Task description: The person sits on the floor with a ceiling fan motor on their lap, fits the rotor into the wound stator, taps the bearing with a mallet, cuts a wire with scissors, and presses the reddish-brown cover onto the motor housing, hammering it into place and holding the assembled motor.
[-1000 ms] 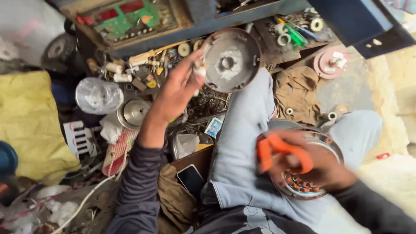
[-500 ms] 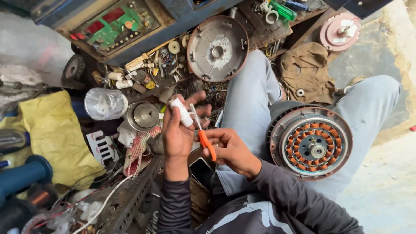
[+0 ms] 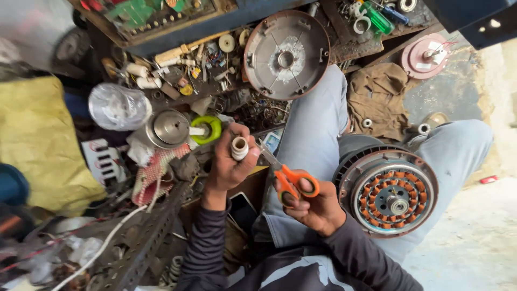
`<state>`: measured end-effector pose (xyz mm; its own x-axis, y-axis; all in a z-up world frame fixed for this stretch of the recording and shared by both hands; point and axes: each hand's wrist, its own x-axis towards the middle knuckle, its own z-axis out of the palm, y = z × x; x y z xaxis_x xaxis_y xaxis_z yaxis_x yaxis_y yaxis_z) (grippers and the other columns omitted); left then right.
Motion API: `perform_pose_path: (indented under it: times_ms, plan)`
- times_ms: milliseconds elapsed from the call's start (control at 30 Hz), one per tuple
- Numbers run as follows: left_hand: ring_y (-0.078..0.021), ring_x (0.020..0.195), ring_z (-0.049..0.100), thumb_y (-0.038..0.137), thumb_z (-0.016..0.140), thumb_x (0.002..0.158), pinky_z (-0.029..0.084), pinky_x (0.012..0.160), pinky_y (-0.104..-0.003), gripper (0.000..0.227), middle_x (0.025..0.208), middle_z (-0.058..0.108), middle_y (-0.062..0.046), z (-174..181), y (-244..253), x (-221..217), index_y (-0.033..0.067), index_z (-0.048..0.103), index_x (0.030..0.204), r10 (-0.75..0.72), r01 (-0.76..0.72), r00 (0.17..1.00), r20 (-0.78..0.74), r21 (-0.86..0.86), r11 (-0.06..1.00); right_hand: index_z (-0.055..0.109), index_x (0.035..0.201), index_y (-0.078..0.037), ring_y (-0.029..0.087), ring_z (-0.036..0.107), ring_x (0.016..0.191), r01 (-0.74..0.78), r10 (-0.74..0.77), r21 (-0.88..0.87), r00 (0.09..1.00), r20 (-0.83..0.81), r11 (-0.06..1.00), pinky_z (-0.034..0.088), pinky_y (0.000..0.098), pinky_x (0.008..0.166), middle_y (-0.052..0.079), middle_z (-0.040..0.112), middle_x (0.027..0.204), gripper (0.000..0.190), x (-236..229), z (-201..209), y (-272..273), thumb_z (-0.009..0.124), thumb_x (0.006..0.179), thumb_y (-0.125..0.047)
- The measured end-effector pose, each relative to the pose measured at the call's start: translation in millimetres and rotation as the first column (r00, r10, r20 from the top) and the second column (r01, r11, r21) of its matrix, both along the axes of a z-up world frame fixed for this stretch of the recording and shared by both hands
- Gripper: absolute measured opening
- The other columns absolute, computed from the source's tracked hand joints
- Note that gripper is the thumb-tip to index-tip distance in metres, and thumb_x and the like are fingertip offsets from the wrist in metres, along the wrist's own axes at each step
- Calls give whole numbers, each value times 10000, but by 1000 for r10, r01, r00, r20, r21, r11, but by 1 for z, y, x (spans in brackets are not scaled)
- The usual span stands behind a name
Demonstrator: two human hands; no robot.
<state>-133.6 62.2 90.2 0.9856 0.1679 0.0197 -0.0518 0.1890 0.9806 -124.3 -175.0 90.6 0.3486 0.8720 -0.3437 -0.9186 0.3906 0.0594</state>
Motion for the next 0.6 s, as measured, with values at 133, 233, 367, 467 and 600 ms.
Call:
perform_pose_path:
  times_ms: [133, 233, 367, 467, 600]
  plan:
    - [-57, 836, 531, 63, 661, 985, 503, 773, -256, 206, 913, 566, 18, 17, 0, 10, 87, 497, 1108, -118, 121, 992, -33, 122, 985, 565, 1182, 107, 51, 374, 560, -35, 35, -2, 997, -62, 999, 312, 208, 492, 19, 554, 756, 447, -3, -3, -19, 731, 964, -246]
    - [-63, 854, 539, 69, 671, 979, 498, 792, -264, 214, 914, 548, 20, 12, -10, 14, 88, 491, 1091, -187, 184, 981, -50, -58, 981, 557, 1157, 106, 64, 395, 546, -36, 33, -54, 998, -50, 998, 327, 221, 495, 83, 585, 789, 505, 11, 38, -19, 747, 916, -295]
    - [-56, 810, 529, 84, 667, 972, 488, 746, -249, 208, 882, 556, 34, 5, -16, 27, 100, 486, 1073, -142, 139, 988, -64, -53, 989, 546, 1172, 94, 92, 442, 574, -37, 33, -95, 998, -47, 995, 360, 233, 526, 109, 600, 780, 570, 24, 45, -11, 750, 887, -355]
    - [-64, 821, 517, 76, 661, 977, 478, 758, -249, 212, 884, 550, 35, 3, -14, 31, 95, 481, 1086, -144, 139, 988, -53, -93, 986, 538, 1180, 88, 112, 487, 627, 5, -9, -60, 998, -64, 998, 388, 242, 565, 122, 613, 796, 583, 27, 46, 2, 738, 898, -382]
    - [-66, 760, 544, 106, 678, 962, 482, 708, -262, 212, 832, 548, 34, -4, -9, 27, 83, 498, 1071, -94, 96, 995, -23, 133, 986, 549, 1124, 69, 184, 535, 709, 29, -37, -173, 998, -43, 984, 408, 283, 621, 123, 624, 802, 638, 26, 38, 16, 745, 814, -453]
